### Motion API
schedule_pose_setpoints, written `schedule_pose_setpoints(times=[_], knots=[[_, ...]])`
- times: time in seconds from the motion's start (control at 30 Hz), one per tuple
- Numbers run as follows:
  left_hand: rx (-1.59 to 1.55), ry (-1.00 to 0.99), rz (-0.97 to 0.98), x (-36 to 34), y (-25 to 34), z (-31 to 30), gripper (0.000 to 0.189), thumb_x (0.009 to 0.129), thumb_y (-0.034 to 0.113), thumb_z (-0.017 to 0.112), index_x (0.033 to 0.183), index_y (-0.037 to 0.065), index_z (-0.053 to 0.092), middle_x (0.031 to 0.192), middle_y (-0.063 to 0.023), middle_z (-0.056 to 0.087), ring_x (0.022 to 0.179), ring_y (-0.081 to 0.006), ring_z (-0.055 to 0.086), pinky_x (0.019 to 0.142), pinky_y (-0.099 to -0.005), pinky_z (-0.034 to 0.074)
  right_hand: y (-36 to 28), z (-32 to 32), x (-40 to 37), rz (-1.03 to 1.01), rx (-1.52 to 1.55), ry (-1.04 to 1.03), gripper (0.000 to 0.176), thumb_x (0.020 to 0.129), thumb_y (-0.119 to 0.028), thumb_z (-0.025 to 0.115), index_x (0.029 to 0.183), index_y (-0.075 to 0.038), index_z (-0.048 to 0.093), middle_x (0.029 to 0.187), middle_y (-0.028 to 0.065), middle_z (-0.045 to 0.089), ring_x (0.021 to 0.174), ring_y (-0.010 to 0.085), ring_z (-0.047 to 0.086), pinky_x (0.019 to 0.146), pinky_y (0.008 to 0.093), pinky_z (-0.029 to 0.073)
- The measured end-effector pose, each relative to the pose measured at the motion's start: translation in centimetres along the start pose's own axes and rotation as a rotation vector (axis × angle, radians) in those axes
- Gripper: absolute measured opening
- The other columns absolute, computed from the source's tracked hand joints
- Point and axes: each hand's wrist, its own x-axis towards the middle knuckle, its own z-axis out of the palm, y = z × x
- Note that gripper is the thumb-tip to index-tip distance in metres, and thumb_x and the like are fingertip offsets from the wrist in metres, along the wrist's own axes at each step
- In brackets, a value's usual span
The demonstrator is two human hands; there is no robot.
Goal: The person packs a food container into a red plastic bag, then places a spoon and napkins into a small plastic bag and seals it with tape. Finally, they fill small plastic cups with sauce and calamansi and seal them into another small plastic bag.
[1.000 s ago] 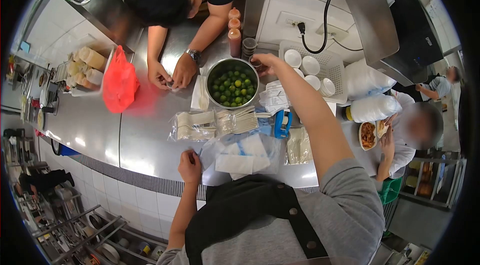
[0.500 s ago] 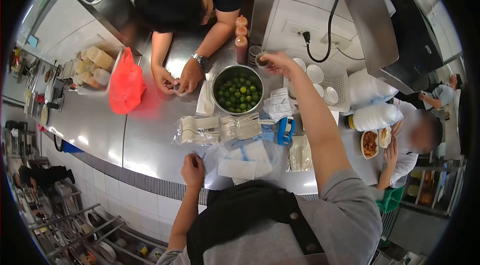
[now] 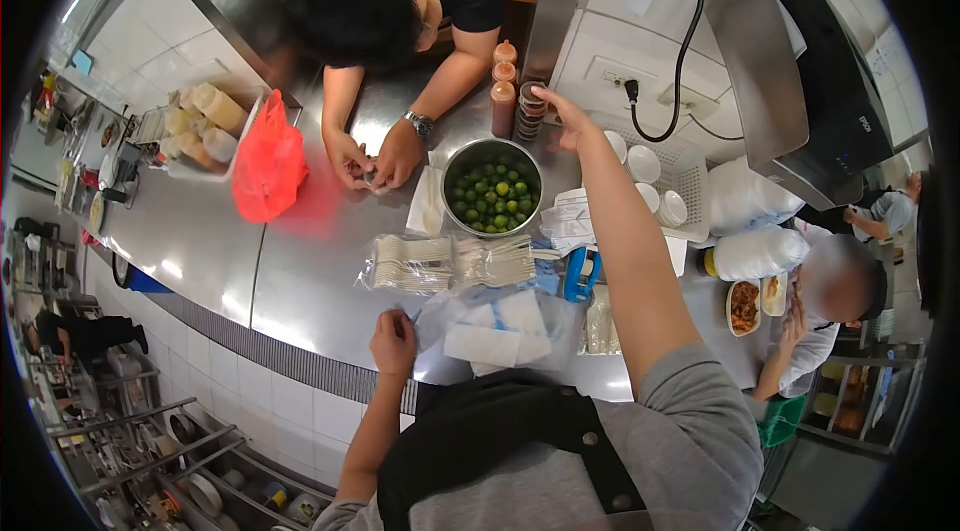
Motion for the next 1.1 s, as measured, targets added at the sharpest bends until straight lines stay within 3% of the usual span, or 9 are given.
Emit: schedule_pose_setpoints(times=[0.07,0.17,0.27,0.47,0.57,0.67,0.87,1.07,1.1], knots=[[-0.004,-0.009,-0.019,0.0,0.0,0.0,0.011,0.089,0.009,0.067,0.096,0.007,0.060,0.082,-0.0093,0.064,0.061,-0.0286,0.064,0.055,-0.0396,0.051,0.4,-0.8,1.2,0.112,0.194,-0.119,0.117,0.069,-0.062,0.081,0.161,-0.024,0.019,0.166,0.0094,0.017,0.148,0.0453,0.018,0.114,0.0621,0.027],[0.002,-0.016,-0.011,0.1,-0.1,0.0,0.011,0.089,0.009,0.067,0.096,0.007,0.060,0.082,-0.0088,0.064,0.061,-0.0287,0.063,0.055,-0.0392,0.051,0.9,-1.7,3.6,0.170,0.195,-0.372,0.126,0.068,-0.062,0.082,0.162,-0.025,0.007,0.168,0.0115,0.006,0.148,0.0542,0.009,0.115,0.0673,0.024],[-0.008,-0.002,0.008,0.1,0.2,-0.3,0.010,0.089,0.009,0.067,0.096,0.008,0.060,0.082,-0.0087,0.064,0.062,-0.0289,0.063,0.055,-0.0396,0.051,1.0,-0.6,3.8,0.103,0.228,-0.271,0.128,0.067,-0.059,0.082,0.162,-0.025,0.003,0.168,0.0149,0.001,0.147,0.0560,0.007,0.114,0.0686,0.025],[0.006,-0.012,-0.022,-0.1,-0.1,-0.2,0.009,0.089,0.010,0.067,0.094,0.009,0.060,0.083,-0.0076,0.064,0.062,-0.0285,0.063,0.055,-0.0402,0.050,1.1,-0.4,3.3,0.045,0.186,-0.224,0.116,0.071,-0.057,0.075,0.160,-0.015,0.013,0.163,0.0229,0.013,0.141,0.0617,0.020,0.113,0.0653,0.031],[-0.005,-0.003,-0.010,0.0,0.0,-0.2,0.009,0.089,0.010,0.067,0.093,0.009,0.059,0.083,-0.0069,0.063,0.060,-0.0274,0.062,0.054,-0.0398,0.050,1.1,-0.8,3.1,0.081,0.132,-0.247,0.109,0.071,-0.059,0.072,0.157,-0.013,0.024,0.160,0.0219,0.024,0.137,0.0569,0.031,0.114,0.0642,0.029],[-0.008,-0.018,-0.008,0.1,0.1,-0.4,0.009,0.088,0.010,0.067,0.093,0.009,0.059,0.082,-0.0065,0.062,0.059,-0.0261,0.061,0.054,-0.0390,0.050,0.7,-0.5,2.7,0.140,0.058,-0.458,0.105,0.074,-0.057,0.070,0.157,-0.011,0.026,0.159,0.0177,0.032,0.139,0.0477,0.035,0.113,0.0637,0.030],[-0.001,0.018,0.032,0.0,-0.1,-0.1,0.010,0.088,0.009,0.068,0.092,0.009,0.059,0.080,-0.0061,0.060,0.059,-0.0243,0.060,0.053,-0.0384,0.049,0.1,1.8,0.6,0.234,-0.182,-0.521,0.079,0.079,-0.060,0.065,0.129,0.000,0.060,0.127,0.0140,0.065,0.113,0.0290,0.061,0.103,0.0432,0.044],[0.002,-0.016,0.006,0.0,-0.1,-0.2,0.010,0.088,0.010,0.068,0.094,0.009,0.060,0.081,-0.0060,0.061,0.060,-0.0238,0.061,0.055,-0.0373,0.050,0.0,5.9,1.6,0.242,-0.357,-0.506,0.084,0.075,-0.073,0.063,0.112,0.001,0.070,0.101,0.0100,0.072,0.094,0.0212,0.066,0.090,0.0278,0.049],[0.001,-0.014,0.003,0.1,-0.2,-0.2,0.010,0.088,0.010,0.068,0.094,0.009,0.060,0.081,-0.0061,0.062,0.061,-0.0237,0.061,0.055,-0.0371,0.051,-0.3,6.9,1.8,0.244,-0.428,-0.519,0.090,0.077,-0.075,0.060,0.122,0.003,0.065,0.112,0.0151,0.069,0.099,0.0253,0.064,0.092,0.0328,0.049]])
